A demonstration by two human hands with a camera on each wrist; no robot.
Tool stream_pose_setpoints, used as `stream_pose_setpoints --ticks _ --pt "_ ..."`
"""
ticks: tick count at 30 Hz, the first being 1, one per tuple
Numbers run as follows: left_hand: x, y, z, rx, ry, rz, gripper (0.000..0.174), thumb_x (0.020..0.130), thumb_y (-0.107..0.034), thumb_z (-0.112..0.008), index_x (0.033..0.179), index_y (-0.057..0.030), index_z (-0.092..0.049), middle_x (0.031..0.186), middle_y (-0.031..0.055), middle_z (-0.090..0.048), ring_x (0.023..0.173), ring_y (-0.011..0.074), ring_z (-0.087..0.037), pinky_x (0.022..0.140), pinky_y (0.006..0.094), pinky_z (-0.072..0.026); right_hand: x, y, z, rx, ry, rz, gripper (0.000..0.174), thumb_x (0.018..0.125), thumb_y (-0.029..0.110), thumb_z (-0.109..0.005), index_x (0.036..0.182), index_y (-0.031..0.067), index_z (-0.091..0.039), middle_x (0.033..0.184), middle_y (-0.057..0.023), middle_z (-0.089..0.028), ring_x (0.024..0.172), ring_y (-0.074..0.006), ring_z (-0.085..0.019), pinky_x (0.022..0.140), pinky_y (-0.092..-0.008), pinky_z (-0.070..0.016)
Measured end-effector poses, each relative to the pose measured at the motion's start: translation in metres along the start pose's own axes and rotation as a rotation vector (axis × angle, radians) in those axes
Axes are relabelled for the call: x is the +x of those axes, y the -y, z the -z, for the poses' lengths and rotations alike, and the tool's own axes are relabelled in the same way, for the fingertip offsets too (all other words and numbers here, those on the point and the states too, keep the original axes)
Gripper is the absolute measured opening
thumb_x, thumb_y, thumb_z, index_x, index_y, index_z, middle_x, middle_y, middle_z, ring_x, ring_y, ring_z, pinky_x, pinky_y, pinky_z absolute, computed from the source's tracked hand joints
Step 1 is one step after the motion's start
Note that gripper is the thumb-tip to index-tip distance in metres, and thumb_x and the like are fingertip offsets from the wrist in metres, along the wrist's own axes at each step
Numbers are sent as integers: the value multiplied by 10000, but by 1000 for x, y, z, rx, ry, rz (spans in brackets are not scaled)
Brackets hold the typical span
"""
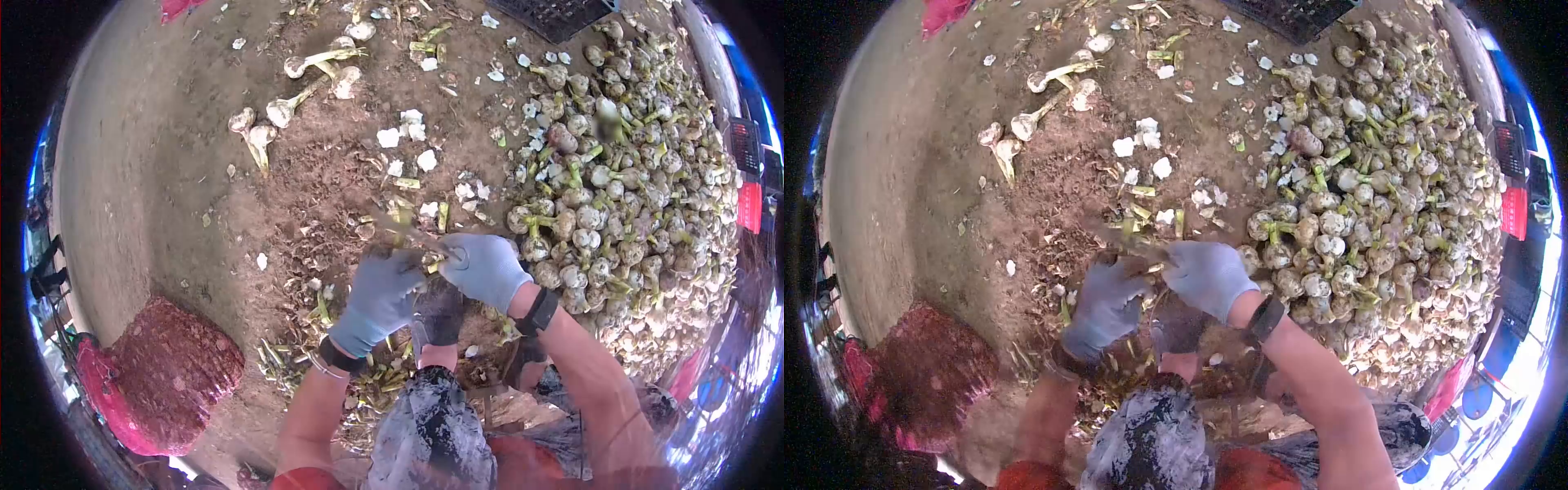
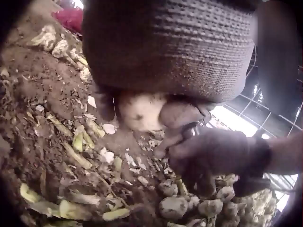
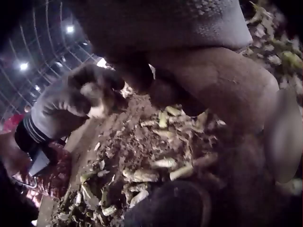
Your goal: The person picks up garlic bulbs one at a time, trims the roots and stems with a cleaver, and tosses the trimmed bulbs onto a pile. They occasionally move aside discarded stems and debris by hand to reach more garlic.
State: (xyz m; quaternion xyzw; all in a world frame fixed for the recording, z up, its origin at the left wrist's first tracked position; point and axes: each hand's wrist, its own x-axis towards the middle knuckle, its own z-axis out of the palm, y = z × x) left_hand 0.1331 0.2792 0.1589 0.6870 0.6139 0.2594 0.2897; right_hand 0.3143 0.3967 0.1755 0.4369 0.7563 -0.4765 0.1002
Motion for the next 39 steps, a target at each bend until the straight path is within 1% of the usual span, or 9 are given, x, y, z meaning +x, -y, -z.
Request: stream_pose_setpoints --ticks 5,7,10,15,18,23,30,34,39 --pt "26 -27 38 -36 -4 -157 280 700 -120 -693 972 -181 -681 1053 53 -661 1026 296 -631 977 474 -451 5 -59 -25 -446 280 -213 299 933 324 -546 1050 99 -706 899 -192 -706 878 -388 -683 796 -437 -561" --pt "48 -64 22 -632 89 -104 449 755 -233 -738 1189 -177 -640 1202 130 -621 1111 358 -596 1016 501 -422 -1 -72 -33 -369 265 -207 316 928 332 -558 1066 85 -699 908 -181 -710 878 -367 -684 800 -429 -560" --pt "89 -80 34 -228 -72 -314 610 804 -319 -744 1353 -151 -537 1311 204 -549 1161 401 -560 1008 494 -427 -6 -83 -39 -155 121 -272 383 913 355 -593 1114 42 -679 934 -150 -719 877 -305 -686 812 -405 -558" --pt "132 101 125 275 -615 514 779 834 -387 -734 1476 -96 -403 1424 240 -479 1273 372 -520 1041 467 -456 -9 -131 -39 268 -86 -399 433 860 301 -699 1145 -23 -657 936 -51 -723 808 -156 -650 754 -325 -540" --pt "123 223 152 576 -431 1090 723 808 -563 -691 1421 -232 -500 1521 221 -367 1265 389 -532 1040 445 -464 -18 -102 -14 624 -304 -425 256 812 111 -724 1023 -32 -700 822 8 -658 684 -85 -573 576 -260 -459" --pt "113 184 119 374 -276 880 318 825 -366 -736 1107 -223 -705 1363 164 -541 1157 354 -592 996 452 -487 -7 -112 -20 545 -207 -524 254 812 81 -746 1022 -39 -667 855 -12 -680 708 -95 -552 641 -267 -466" --pt "45 141 24 313 -431 258 418 849 -196 -716 1254 -195 -609 1361 115 -543 1154 299 -609 986 447 -532 7 -81 -13 669 -237 -433 352 817 60 -751 1123 -55 -620 912 -21 -692 752 -92 -588 665 -251 -482" --pt "89 118 62 74 -272 1075 711 828 -239 -737 1449 -215 -393 1482 174 -418 1166 366 -600 948 445 -557 6 -70 -10 556 -197 -539 373 820 58 -749 1145 -62 -610 983 -42 -705 821 -95 -617 713 -246 -500" --pt "107 162 64 383 -215 1026 643 814 -314 -698 1392 -171 -456 1426 186 -465 1070 367 -655 869 433 -564 6 -74 -22 767 -254 -449 393 829 74 -753 1168 -59 -607 1026 -49 -707 871 -98 -623 772 -244 -504"
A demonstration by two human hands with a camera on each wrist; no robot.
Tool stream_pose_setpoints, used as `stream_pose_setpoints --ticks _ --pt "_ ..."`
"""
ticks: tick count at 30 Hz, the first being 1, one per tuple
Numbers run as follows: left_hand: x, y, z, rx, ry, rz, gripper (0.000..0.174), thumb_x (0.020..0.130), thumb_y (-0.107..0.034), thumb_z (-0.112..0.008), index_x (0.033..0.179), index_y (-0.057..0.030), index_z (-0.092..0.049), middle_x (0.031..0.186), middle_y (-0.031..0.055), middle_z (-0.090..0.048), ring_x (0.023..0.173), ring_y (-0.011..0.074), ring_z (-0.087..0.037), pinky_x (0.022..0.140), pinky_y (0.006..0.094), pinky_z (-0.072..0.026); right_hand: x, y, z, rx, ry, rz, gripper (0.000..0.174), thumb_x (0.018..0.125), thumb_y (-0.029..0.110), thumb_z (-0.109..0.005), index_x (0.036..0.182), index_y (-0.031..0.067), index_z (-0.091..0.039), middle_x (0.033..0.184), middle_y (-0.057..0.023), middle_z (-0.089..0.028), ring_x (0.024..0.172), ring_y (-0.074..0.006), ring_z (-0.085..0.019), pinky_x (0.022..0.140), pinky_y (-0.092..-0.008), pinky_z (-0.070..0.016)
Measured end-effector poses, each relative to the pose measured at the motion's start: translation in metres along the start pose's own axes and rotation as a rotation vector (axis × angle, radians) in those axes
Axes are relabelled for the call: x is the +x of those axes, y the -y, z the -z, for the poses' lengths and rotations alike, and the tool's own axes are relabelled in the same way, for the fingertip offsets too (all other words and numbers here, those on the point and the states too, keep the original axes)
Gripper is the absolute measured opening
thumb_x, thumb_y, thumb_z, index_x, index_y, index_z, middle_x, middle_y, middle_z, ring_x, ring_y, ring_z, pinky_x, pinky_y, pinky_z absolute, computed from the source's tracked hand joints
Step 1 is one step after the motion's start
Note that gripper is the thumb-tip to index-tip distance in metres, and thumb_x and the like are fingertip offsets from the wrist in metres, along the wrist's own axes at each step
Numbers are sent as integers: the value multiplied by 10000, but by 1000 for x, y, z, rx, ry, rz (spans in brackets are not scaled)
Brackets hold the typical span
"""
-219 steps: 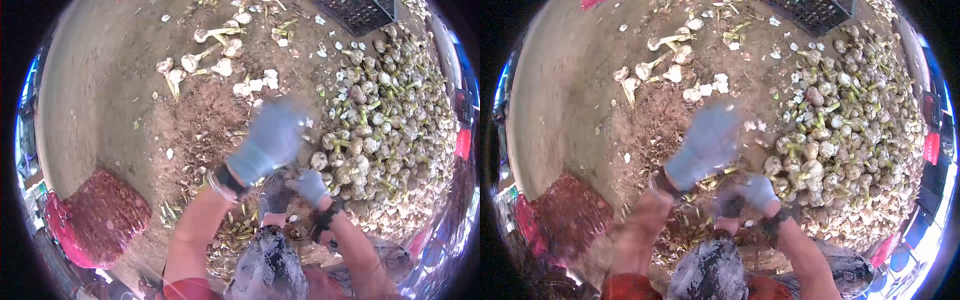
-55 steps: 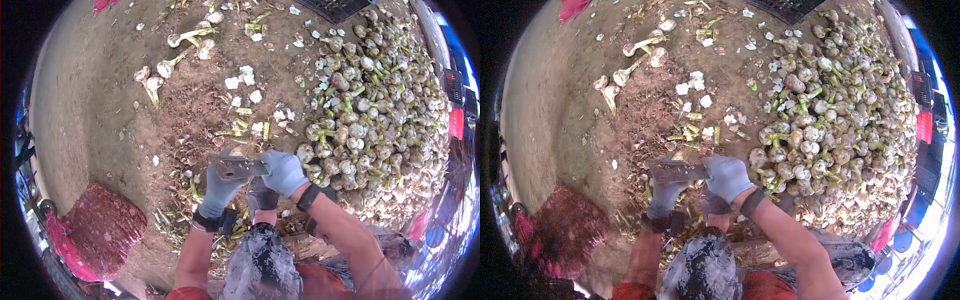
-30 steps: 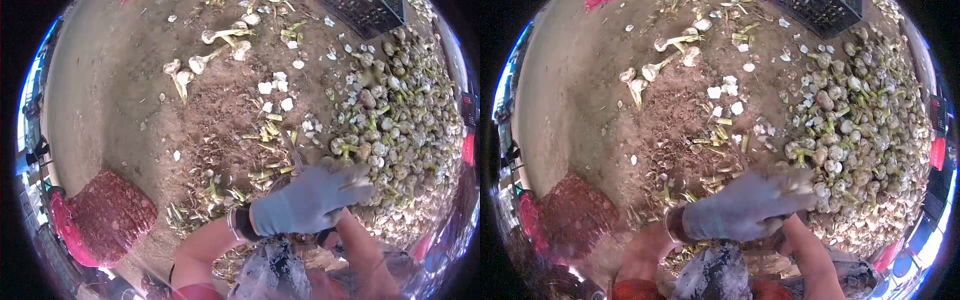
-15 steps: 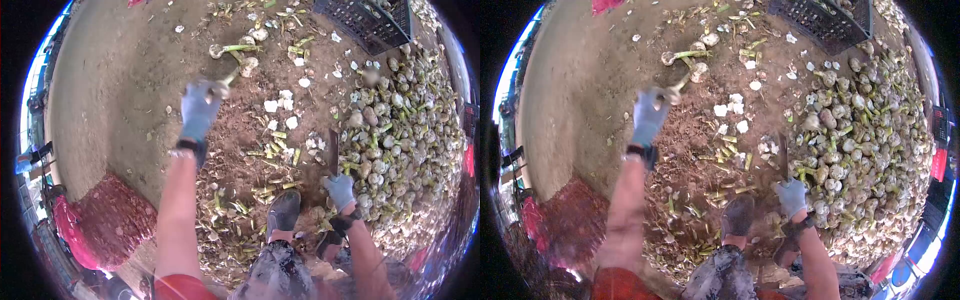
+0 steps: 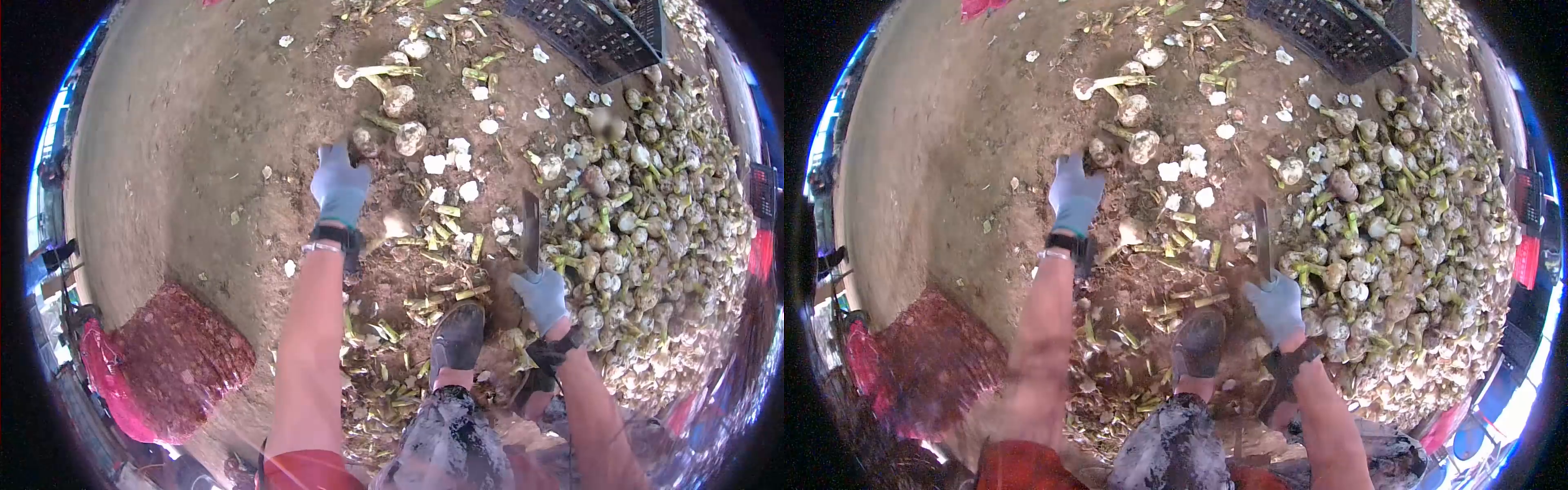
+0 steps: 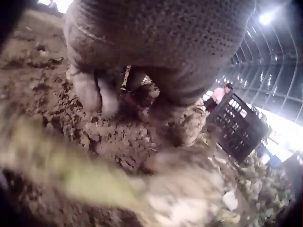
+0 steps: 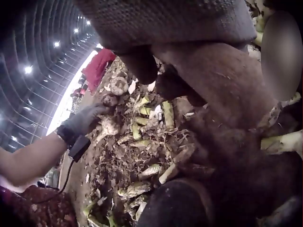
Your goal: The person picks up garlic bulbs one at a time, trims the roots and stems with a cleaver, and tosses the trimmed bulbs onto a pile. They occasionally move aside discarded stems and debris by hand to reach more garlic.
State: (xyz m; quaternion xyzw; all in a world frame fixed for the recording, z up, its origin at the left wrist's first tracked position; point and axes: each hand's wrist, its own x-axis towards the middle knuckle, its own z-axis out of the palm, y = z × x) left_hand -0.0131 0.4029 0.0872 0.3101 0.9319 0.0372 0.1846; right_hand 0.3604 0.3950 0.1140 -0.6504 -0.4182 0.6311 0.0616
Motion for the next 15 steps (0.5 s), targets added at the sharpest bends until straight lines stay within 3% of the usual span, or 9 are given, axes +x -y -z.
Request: stream_pose_setpoints --ticks 2,3,4,6,7,9,11,13,15 --pt "12 0 -1 148 9 -122 485 808 -281 -687 1253 -127 -572 1388 172 -510 1054 367 -656 843 448 -553 3 -2 -3 55 23 -1 408 829 74 -755 1182 -62 -601 1036 -50 -705 881 -97 -624 788 -245 -503" --pt "14 9 -8 80 -140 -201 367 803 -291 -683 1104 -89 -631 1298 165 -576 998 374 -660 823 460 -538 3 -3 -5 110 45 -3 424 829 73 -756 1196 -65 -594 1047 -52 -704 892 -97 -625 805 -247 -502" --pt "10 11 -4 82 -139 -202 367 803 -291 -683 1104 -89 -631 1298 165 -576 998 374 -660 823 460 -538 2 2 -7 111 45 -5 424 829 73 -756 1196 -65 -594 1047 -52 -704 892 -97 -625 805 -247 -502" --pt "-10 10 8 -42 79 -212 375 797 -320 -690 1076 -76 -628 1169 174 -642 933 367 -670 823 456 -529 -4 19 -12 63 76 12 440 833 71 -752 1218 -61 -586 1050 -55 -700 912 -101 -627 816 -244 -502" --pt "-32 12 5 -217 99 -175 395 784 -333 -715 1066 -69 -633 1043 167 -680 892 356 -679 810 449 -530 -6 21 -19 264 93 91 419 837 80 -751 1213 -38 -607 1027 -66 -703 861 -105 -640 750 -233 -516" --pt "-82 10 0 -329 121 -218 372 777 -261 -735 1087 -78 -640 1010 156 -688 877 329 -687 789 423 -543 -21 60 -28 260 98 0 411 841 78 -744 1218 -26 -616 1003 -64 -706 820 -99 -643 705 -220 -512" --pt "-140 -2 -5 -459 -76 -358 347 767 -148 -739 1095 -89 -642 1005 146 -689 866 311 -692 769 387 -553 -27 75 -43 247 104 -96 404 845 76 -737 1223 -15 -626 980 -61 -709 779 -94 -646 661 -208 -509" --pt "-182 -16 6 -534 -18 -409 360 766 -56 -712 1118 -70 -635 995 137 -684 853 251 -696 763 343 -557 -28 76 -56 499 199 45 388 846 83 -732 1214 -7 -646 910 -30 -700 692 -72 -620 580 -201 -492" --pt "-207 -18 -2 -676 115 -298 380 761 -29 -703 1133 -51 -628 984 118 -678 851 220 -691 746 335 -558 -28 76 -57 417 202 73 380 846 87 -730 1205 -10 -652 887 -16 -691 681 -64 -606 566 -203 -482"
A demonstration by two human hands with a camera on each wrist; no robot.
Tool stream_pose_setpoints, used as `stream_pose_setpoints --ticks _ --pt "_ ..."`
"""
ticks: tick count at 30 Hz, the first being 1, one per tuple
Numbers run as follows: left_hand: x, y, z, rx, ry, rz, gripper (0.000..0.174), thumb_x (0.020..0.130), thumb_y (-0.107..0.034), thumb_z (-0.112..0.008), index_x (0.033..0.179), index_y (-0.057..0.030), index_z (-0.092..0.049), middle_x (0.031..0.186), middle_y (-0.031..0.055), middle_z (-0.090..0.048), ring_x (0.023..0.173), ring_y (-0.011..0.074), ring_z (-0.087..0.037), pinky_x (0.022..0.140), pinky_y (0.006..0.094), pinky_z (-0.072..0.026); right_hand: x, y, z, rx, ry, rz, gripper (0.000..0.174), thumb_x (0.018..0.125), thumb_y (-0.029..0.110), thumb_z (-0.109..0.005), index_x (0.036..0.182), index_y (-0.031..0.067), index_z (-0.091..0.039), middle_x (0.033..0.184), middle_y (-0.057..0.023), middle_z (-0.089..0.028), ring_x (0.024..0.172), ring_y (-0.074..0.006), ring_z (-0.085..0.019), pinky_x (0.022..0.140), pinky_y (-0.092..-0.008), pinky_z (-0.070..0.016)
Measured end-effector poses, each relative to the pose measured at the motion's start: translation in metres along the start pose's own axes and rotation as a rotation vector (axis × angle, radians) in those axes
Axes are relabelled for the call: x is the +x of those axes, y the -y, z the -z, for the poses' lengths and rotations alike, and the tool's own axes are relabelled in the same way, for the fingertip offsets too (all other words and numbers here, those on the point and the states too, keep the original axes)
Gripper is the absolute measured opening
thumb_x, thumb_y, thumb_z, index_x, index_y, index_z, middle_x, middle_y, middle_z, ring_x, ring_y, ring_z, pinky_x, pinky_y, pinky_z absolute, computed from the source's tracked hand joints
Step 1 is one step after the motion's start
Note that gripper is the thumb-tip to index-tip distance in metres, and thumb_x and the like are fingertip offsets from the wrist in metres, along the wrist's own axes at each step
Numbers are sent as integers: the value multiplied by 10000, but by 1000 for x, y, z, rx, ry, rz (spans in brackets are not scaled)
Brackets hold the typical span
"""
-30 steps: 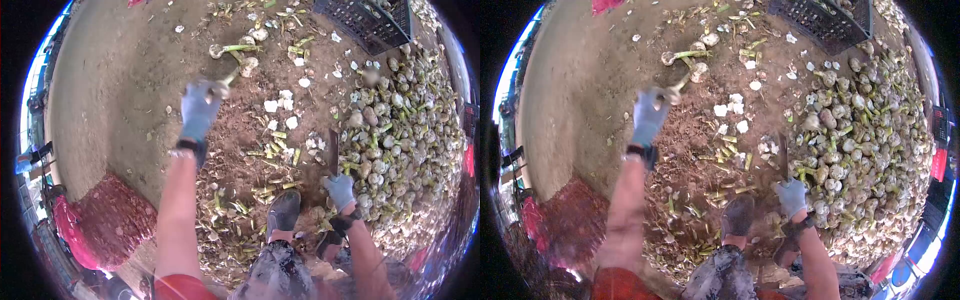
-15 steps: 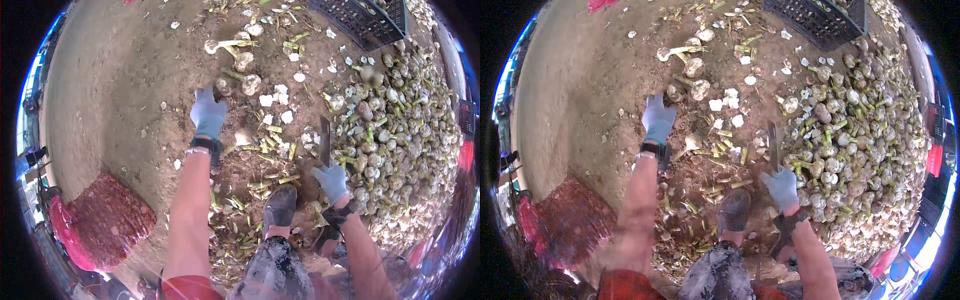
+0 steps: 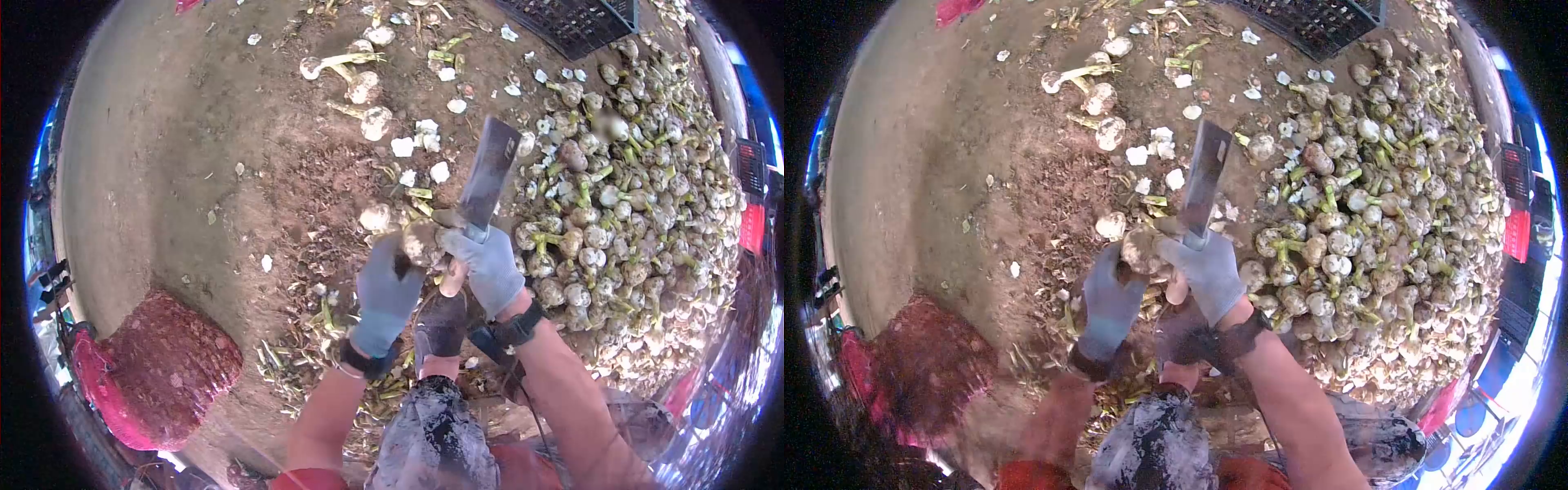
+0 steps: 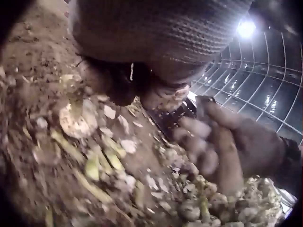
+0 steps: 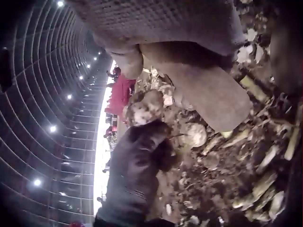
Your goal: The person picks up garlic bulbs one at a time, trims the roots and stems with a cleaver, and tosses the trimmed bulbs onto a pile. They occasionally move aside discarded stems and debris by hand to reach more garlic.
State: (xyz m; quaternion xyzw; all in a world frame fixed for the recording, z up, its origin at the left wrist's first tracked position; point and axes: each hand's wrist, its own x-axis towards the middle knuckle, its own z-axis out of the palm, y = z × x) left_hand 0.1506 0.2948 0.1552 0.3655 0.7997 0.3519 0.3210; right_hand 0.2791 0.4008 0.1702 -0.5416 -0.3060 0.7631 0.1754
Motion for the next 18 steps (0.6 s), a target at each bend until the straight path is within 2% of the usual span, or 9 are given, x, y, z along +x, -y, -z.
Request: stream_pose_setpoints --ticks 1,2,5,6,10,12,14,16,18 --pt "-6 -2 -2 -152 64 133 400 756 -1 -695 1148 -31 -621 973 99 -673 849 189 -686 728 327 -560 0 -1 1 -77 16 18 373 846 90 -729 1197 -13 -657 864 -1 -682 670 -56 -592 552 -204 -471" --pt "-9 -3 0 -614 181 419 513 750 14 -692 1248 5 -569 1031 84 -642 865 153 -665 728 304 -555 -1 -2 5 -66 53 64 358 843 104 -736 1175 -12 -669 837 16 -668 658 -50 -578 548 -208 -458" --pt "-6 -21 22 -912 370 452 634 741 21 -698 1344 10 -501 1131 100 -605 870 155 -666 760 291 -552 -9 6 7 -105 152 55 371 839 113 -742 1182 -9 -668 810 26 -654 644 -49 -565 545 -207 -443" --pt "-2 -12 27 -803 489 457 745 723 14 -717 1409 13 -426 1202 107 -573 918 166 -659 795 306 -554 -10 3 7 -101 152 55 371 839 113 -742 1182 -9 -668 810 26 -654 644 -49 -565 545 -207 -443" --pt "-3 8 15 -530 466 302 728 749 -26 -717 1413 -34 -420 1180 129 -612 985 214 -667 807 318 -561 -14 -7 8 -249 109 96 360 828 128 -730 1150 -20 -666 750 38 -610 641 -40 -545 529 -221 -441" --pt "-10 -7 8 -82 213 -9 775 722 -81 -774 1412 -53 -423 1213 150 -604 1055 264 -648 860 350 -547 -20 -8 3 -302 52 186 355 826 139 -724 1135 -26 -664 729 41 -594 637 -40 -539 526 -228 -442" --pt "-16 -25 2 55 178 6 796 708 -101 -797 1410 -53 -424 1242 170 -589 1098 294 -630 891 372 -536 -34 14 -10 -321 -24 -117 351 817 161 -713 1107 -29 -661 700 39 -575 643 -55 -548 561 -244 -465" --pt "-19 -27 2 212 198 79 856 675 -149 -846 1413 -59 -421 1316 226 -534 1161 368 -591 944 438 -513 -29 7 -7 -425 -10 -57 341 812 162 -710 1088 -33 -658 704 26 -584 641 -61 -552 570 -244 -468" --pt "-21 -21 3 166 198 58 837 684 -160 -849 1403 -54 -432 1289 210 -560 1142 354 -606 932 424 -518 -26 2 -6 -524 6 1 333 808 163 -706 1068 -38 -655 709 14 -593 639 -66 -557 580 -244 -472"
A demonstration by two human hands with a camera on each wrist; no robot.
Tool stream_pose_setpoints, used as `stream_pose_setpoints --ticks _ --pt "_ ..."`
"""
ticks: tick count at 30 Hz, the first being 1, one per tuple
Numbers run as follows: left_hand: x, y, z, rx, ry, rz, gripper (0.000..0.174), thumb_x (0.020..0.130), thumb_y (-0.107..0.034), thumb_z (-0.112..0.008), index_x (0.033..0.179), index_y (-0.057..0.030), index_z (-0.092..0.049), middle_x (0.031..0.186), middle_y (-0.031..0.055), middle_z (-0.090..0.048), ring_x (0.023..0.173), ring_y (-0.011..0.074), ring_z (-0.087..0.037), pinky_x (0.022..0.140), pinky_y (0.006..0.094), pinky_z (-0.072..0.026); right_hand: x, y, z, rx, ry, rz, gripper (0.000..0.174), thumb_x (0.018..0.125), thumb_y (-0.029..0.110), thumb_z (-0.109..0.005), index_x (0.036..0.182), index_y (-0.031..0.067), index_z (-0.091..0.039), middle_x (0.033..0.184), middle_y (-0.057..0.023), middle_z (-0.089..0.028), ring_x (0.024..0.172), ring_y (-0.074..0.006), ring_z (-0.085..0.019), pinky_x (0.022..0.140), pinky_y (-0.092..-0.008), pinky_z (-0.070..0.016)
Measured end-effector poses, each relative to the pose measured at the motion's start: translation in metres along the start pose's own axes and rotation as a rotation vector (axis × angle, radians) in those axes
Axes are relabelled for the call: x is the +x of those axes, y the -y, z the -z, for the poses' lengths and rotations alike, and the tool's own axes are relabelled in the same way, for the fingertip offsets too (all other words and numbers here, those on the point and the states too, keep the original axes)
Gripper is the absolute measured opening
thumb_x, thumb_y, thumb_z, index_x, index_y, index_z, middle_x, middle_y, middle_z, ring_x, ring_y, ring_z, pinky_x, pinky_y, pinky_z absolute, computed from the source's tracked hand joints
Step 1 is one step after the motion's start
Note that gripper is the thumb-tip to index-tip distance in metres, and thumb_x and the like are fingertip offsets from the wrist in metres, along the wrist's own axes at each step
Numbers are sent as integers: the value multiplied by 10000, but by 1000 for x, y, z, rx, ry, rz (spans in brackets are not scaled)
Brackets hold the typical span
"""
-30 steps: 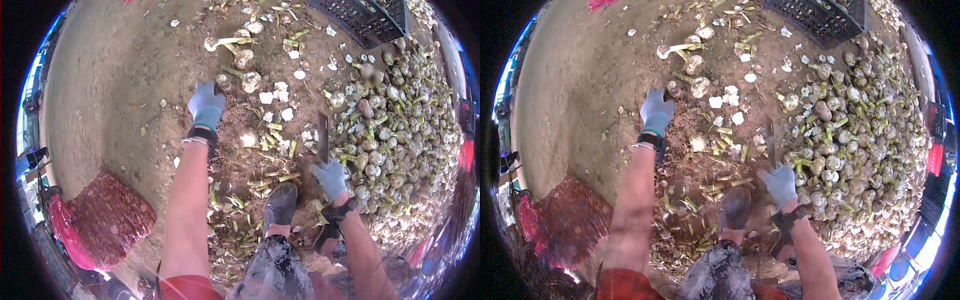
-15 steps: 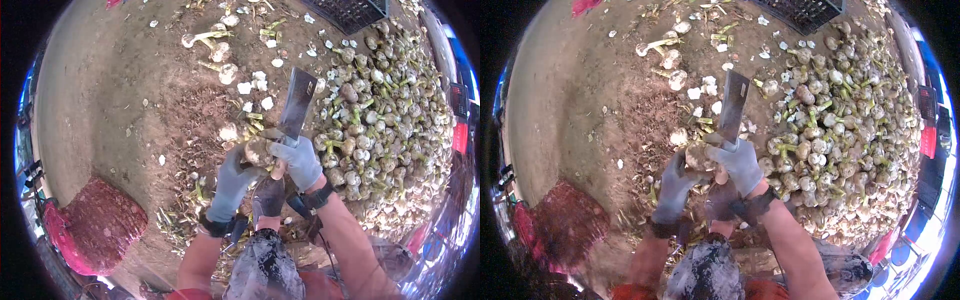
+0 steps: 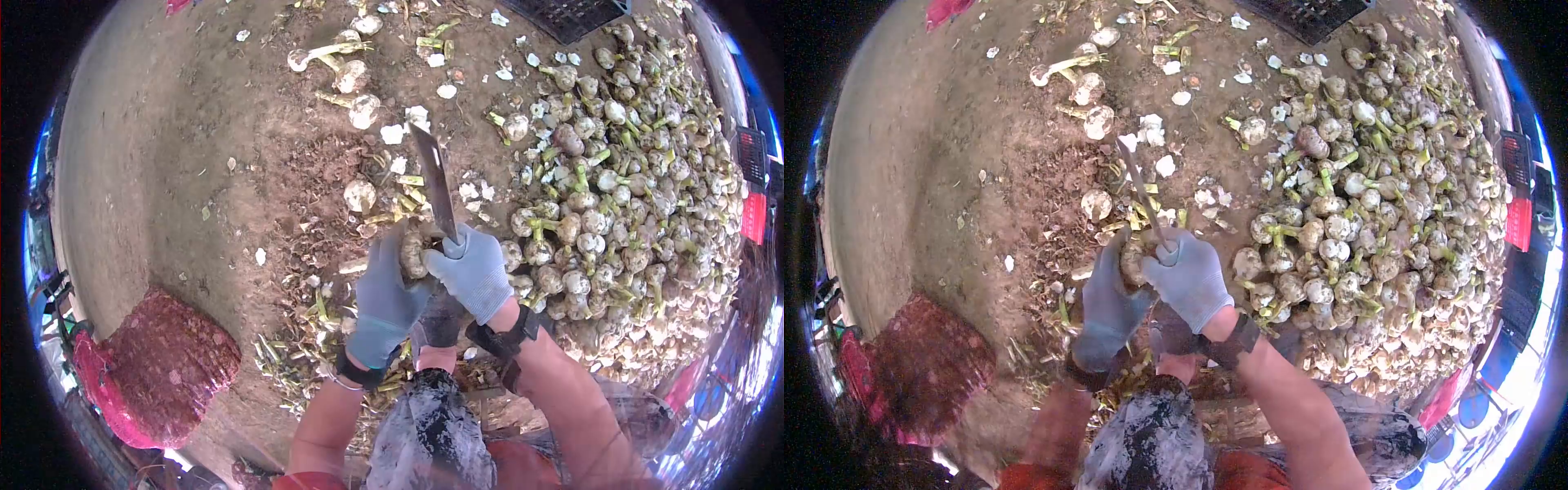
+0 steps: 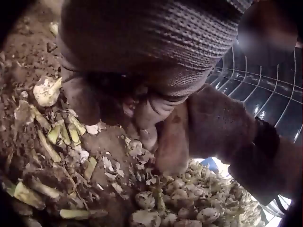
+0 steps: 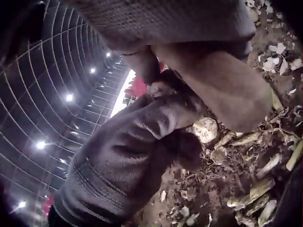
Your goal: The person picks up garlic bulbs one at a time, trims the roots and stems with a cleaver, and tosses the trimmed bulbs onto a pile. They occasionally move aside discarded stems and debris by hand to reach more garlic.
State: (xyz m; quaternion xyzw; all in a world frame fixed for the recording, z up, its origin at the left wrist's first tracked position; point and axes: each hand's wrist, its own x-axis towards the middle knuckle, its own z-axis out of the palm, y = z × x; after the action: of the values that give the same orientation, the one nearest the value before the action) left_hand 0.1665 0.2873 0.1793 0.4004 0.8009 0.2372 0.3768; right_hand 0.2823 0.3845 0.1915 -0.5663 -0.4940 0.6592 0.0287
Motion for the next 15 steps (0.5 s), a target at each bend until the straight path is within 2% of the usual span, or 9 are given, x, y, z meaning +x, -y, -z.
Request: stream_pose_setpoints --ticks 3,5,6,7,8,9,11,12,15 --pt "2 31 -10 -100 91 0 782 705 -176 -851 1373 -43 -466 1214 155 -619 1079 301 -635 893 386 -529 2 -7 -1 -164 -62 68 282 803 138 -689 1016 -43 -647 719 -5 -603 641 -60 -552 575 -235 -468" --pt "6 28 -1 -151 180 24 746 717 -180 -850 1353 -38 -488 1166 116 -652 1034 261 -650 865 361 -536 12 -20 1 -281 -128 109 242 791 99 -662 1002 -19 -650 737 -63 -646 647 -140 -618 610 -287 -504" --pt "6 24 4 -488 255 153 707 729 -172 -842 1335 -34 -506 1133 79 -665 1007 214 -645 849 336 -535 14 -27 7 -280 -128 107 242 791 99 -662 1002 -19 -650 737 -63 -646 647 -140 -618 610 -287 -504" --pt "7 19 10 -826 325 284 667 741 -165 -833 1317 -30 -524 1101 42 -678 980 167 -640 834 312 -535 14 -25 12 -64 -138 42 244 777 98 -663 1006 17 -660 780 -94 -660 704 -209 -645 655 -333 -519" --pt "6 22 11 -825 328 287 667 741 -165 -833 1317 -30 -524 1101 42 -678 980 167 -640 834 312 -535 13 -26 16 153 -148 -25 253 762 97 -663 1011 52 -669 823 -126 -674 760 -279 -672 700 -378 -535" --pt "5 27 11 -880 346 337 698 763 -200 -837 1344 -21 -496 1114 28 -658 995 136 -620 845 303 -528 12 -31 19 154 -150 -26 253 762 97 -663 1011 52 -669 823 -126 -674 760 -279 -672 700 -378 -535" --pt "3 33 7 -937 364 386 732 784 -236 -842 1372 -12 -468 1126 14 -637 1009 106 -600 857 294 -521 6 -45 23 -538 -223 325 206 742 100 -663 948 107 -666 903 -144 -667 865 -362 -654 757 -448 -522" --pt "1 36 2 -988 334 302 719 812 -191 -816 1395 -10 -436 1120 27 -639 999 113 -602 852 295 -525 2 -53 23 -749 -163 407 176 743 117 -662 917 126 -635 887 -119 -648 856 -345 -650 732 -457 -511" --pt "-13 60 -9 -1018 284 219 733 843 -100 -773 1444 -17 -362 1116 48 -639 994 126 -603 854 297 -529 -20 -29 22 -936 53 460 187 748 115 -645 931 123 -611 867 -113 -641 831 -345 -646 720 -464 -504"
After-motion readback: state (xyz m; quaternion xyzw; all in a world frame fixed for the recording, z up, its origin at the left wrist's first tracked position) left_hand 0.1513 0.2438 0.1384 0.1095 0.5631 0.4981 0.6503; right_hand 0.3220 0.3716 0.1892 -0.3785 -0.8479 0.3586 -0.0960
